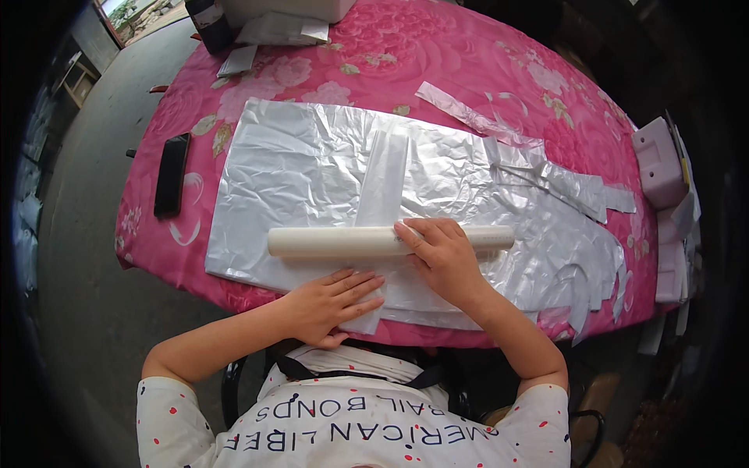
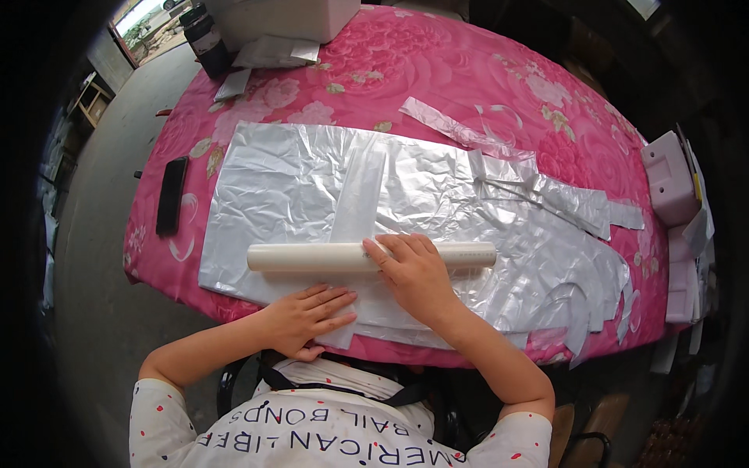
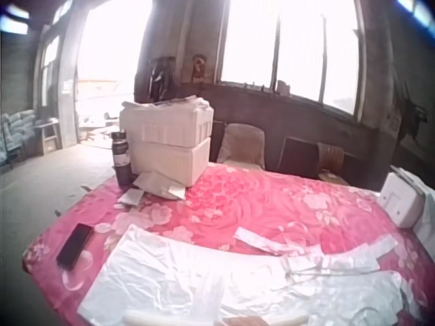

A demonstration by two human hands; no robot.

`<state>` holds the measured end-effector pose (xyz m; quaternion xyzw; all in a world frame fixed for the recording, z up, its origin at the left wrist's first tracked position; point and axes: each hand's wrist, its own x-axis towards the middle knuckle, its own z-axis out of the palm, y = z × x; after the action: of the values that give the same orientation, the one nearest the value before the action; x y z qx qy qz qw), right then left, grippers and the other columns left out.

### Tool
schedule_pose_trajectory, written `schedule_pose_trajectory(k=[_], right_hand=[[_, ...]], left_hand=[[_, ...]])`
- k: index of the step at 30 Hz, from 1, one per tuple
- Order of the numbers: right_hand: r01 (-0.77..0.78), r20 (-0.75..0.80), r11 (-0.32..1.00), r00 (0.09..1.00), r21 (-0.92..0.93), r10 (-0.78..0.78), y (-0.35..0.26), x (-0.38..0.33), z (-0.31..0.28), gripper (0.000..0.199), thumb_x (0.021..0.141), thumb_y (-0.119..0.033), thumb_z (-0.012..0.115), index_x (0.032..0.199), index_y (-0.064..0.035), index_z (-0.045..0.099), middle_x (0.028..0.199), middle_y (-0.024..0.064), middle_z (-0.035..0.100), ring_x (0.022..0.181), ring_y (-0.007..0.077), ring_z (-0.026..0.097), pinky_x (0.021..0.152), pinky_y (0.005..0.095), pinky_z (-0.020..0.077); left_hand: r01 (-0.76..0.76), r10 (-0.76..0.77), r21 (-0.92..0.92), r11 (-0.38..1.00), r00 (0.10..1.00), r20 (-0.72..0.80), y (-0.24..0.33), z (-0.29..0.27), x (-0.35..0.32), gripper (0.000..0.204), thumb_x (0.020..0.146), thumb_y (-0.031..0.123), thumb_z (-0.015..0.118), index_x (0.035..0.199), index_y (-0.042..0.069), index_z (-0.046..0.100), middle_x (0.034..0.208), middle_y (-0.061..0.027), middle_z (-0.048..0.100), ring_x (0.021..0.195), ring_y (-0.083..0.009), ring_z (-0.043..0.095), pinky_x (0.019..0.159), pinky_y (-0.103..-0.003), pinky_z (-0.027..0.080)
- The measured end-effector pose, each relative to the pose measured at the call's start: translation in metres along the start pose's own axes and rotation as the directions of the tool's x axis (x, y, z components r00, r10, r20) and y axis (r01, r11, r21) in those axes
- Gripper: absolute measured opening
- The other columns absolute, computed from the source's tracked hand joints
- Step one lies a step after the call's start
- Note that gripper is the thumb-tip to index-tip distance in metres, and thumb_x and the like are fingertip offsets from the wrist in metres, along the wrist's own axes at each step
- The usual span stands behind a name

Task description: The person repeatedly unrolls a roll of plastic wrap onto a silver sheet on a table, tears off a strip by hand, and places the strip on a stack of white packages. The person continues this cycle throughout the clip.

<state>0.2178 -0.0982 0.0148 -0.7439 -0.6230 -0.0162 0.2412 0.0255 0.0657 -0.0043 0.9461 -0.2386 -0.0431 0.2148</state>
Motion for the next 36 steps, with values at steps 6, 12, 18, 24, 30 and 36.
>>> schedule_pose_trajectory(k=[6, 12, 18, 24, 30, 36], right_hand=[[-0.059, -0.155, 0.994, 0.987, -0.090, 0.045, 0.059, 0.078, 0.020, 0.049, 0.073, -0.003, 0.064, 0.120, -0.0127, 0.056, 0.113, 0.0049, 0.059, 0.104, 0.0262, 0.052, 0.093, 0.0385, 0.0392], [0.016, -0.082, 0.997, 0.996, -0.073, -0.022, 0.053, 0.076, 0.024, 0.048, 0.073, -0.002, 0.059, 0.120, -0.0047, 0.053, 0.129, 0.0123, 0.047, 0.124, 0.0307, 0.039, 0.102, 0.0408, 0.0335], [0.125, 0.286, 0.949, 0.935, 0.291, -0.211, -0.016, 0.007, 0.009, 0.051, 0.069, -0.002, 0.058, 0.119, -0.0006, 0.053, 0.130, 0.0151, 0.046, 0.125, 0.0311, 0.038, 0.102, 0.0398, 0.0342], [0.056, 0.068, 0.989, 0.995, 0.140, -0.066, -0.028, -0.018, 0.036, 0.041, 0.068, -0.003, 0.060, 0.109, -0.0012, 0.058, 0.121, 0.0135, 0.052, 0.115, 0.0289, 0.048, 0.096, 0.0384, 0.0401], [0.015, -0.050, 0.991, 0.999, 0.130, -0.009, -0.024, -0.014, 0.034, 0.036, 0.068, -0.002, 0.062, 0.103, -0.0035, 0.062, 0.102, 0.0094, 0.061, 0.093, 0.0250, 0.058, 0.076, 0.0346, 0.0489], [-0.443, 0.180, 0.785, 0.896, 0.434, 0.406, -0.009, 0.011, 0.024, 0.013, 0.078, -0.007, 0.063, 0.089, -0.0014, 0.066, 0.071, 0.0061, 0.064, 0.063, 0.0156, 0.061, 0.055, 0.0269, 0.0479]], left_hand=[[-0.075, 0.072, 0.029, 0.997, 0.993, 0.095, -0.009, -0.013, 0.003, 0.074, 0.067, 0.026, 0.058, 0.134, 0.006, 0.036, 0.145, -0.0172, 0.026, 0.135, -0.0286, 0.024, 0.110, -0.042, 0.020], [-0.177, 0.174, 0.071, 0.982, 0.984, 0.048, -0.020, -0.016, -0.001, 0.053, 0.078, 0.015, 0.052, 0.128, 0.002, 0.042, 0.139, -0.0149, 0.037, 0.129, -0.0254, 0.035, 0.107, -0.039, 0.028], [-0.183, 0.190, 0.052, 0.982, 0.954, -0.233, -0.017, 0.005, -0.005, 0.037, 0.083, 0.011, 0.048, 0.119, 0.002, 0.052, 0.128, -0.0131, 0.050, 0.117, -0.0227, 0.049, 0.099, -0.035, 0.040], [-0.030, 0.037, 0.024, 0.999, 0.932, -0.360, -0.017, -0.004, 0.006, 0.045, 0.075, 0.009, 0.057, 0.119, 0.001, 0.052, 0.124, -0.0142, 0.052, 0.115, -0.0259, 0.051, 0.099, -0.037, 0.039], [0.180, -0.154, 0.030, 0.983, 0.906, -0.394, -0.021, -0.005, 0.014, 0.051, 0.070, 0.007, 0.059, 0.120, 0.000, 0.052, 0.122, -0.0144, 0.054, 0.108, -0.0266, 0.055, 0.091, -0.038, 0.043], [0.333, -0.511, -0.436, 0.836, 0.762, -0.398, -0.025, -0.015, 0.032, 0.048, 0.076, 0.010, 0.060, 0.121, -0.003, 0.049, 0.116, -0.0177, 0.056, 0.094, -0.0291, 0.060, 0.079, -0.039, 0.048]])
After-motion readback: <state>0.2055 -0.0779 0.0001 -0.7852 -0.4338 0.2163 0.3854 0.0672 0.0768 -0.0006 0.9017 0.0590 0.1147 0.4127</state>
